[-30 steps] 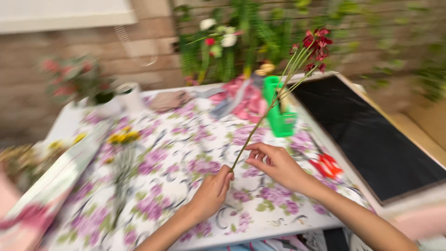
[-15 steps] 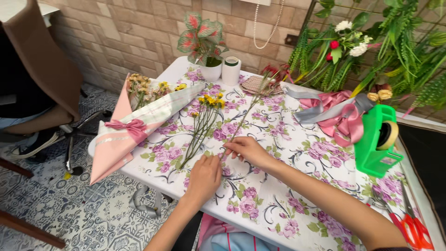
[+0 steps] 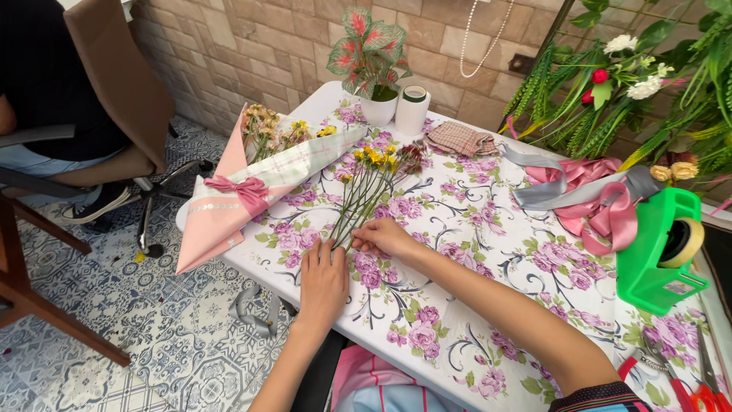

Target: The person selects flowers from a bucket and arranges them into a bouquet on a table, occasionally trimming stems and wrapping the arrangement in decorative paper.

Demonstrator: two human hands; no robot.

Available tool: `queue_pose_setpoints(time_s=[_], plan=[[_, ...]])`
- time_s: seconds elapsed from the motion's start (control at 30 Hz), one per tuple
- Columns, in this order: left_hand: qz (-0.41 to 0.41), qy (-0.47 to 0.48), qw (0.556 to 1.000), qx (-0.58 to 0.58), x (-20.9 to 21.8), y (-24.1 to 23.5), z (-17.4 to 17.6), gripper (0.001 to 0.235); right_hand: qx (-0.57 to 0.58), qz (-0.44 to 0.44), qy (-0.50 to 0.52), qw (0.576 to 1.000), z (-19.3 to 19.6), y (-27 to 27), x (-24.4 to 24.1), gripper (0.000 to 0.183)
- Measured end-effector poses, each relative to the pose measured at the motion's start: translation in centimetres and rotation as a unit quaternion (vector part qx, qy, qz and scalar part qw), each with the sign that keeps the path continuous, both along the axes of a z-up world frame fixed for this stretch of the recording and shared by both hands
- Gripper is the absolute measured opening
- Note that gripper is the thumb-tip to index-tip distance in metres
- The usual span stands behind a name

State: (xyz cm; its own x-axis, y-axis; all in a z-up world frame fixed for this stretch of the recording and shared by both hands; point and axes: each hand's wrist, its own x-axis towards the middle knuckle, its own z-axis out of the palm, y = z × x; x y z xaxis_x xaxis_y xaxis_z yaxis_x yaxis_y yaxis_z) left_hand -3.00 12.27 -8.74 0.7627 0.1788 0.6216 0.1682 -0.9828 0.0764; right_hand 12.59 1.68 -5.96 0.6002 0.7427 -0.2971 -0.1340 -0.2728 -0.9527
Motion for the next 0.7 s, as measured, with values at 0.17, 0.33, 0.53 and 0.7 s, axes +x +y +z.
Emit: queue_pose_setpoints(time_s=[0.17, 0.33, 0.53, 0.7], plan=[[0.013, 0.007, 1.000, 0.015, -0.1, 0.4, -0.4, 0.015, -0.020, 0.025, -0.006, 0.999, -0.1, 0.6, 0.6, 0.024], [0.019, 0.025, 0.999, 0.034, 0.4, 0.2, 0.1, 0.019, -0.051, 0.046, -0.031, 0.997, 1.3, 0.5, 0.2, 0.023], [-0.067, 0.010, 0.997, 0.028, 3.5, -3.3, 3.1, 0.016, -0.159, 0.076, -0.317, 0.932, 0.2, -3.2, 0.6, 0.020], [-0.241, 0.068, 0.968, 0.033, 6.9, -8.0, 3.6, 0.024, -0.216, 0.025, -0.323, 0.921, 7.8, -13.2, -1.1, 0.015]])
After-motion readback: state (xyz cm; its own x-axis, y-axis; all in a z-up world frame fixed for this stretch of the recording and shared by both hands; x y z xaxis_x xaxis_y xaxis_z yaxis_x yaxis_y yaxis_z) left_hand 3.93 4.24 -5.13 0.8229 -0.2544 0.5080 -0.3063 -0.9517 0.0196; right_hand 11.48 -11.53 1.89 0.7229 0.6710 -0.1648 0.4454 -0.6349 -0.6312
